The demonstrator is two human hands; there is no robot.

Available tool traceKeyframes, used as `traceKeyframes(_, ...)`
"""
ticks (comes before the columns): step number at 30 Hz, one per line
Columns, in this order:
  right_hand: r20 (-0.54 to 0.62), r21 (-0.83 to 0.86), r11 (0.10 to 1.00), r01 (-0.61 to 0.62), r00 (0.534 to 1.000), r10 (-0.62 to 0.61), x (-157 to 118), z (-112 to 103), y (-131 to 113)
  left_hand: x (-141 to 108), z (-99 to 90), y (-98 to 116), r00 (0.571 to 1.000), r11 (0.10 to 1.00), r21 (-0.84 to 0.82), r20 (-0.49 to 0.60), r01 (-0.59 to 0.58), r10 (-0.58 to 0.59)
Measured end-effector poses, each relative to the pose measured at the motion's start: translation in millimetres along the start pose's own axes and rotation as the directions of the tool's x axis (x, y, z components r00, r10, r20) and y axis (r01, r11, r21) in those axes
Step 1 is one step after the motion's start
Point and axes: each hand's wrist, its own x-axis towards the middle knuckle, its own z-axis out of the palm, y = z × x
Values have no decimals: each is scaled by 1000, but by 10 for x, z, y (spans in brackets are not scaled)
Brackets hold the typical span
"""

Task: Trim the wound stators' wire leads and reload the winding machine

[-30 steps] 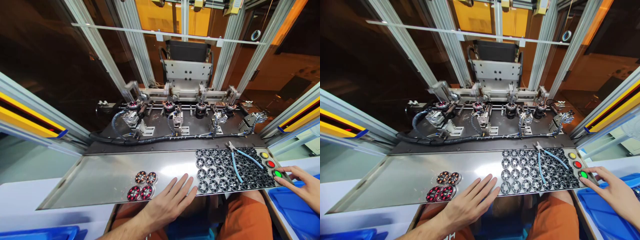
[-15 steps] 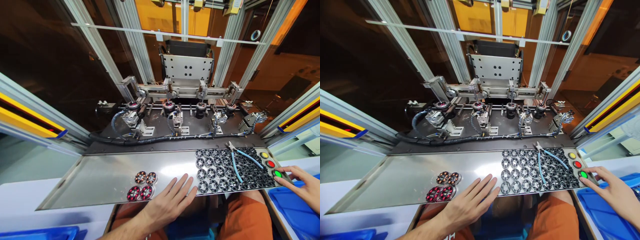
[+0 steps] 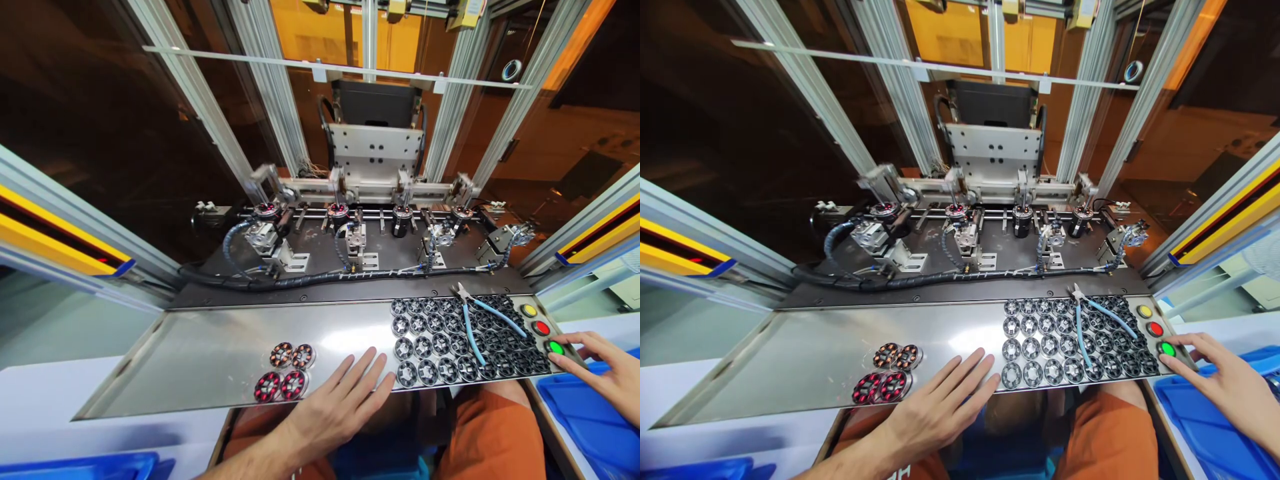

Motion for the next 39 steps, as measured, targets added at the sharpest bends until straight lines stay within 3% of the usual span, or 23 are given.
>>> traceKeyframes(5,63,19,999,-48,997,47,5,12,45,-15,10,2,1000,1000,3,9,-2,2)
traceKeyframes(39,62,5,998,-55,997,55,-3,2,41,-16,14,5,1000,1000,-6,9,4,-4)
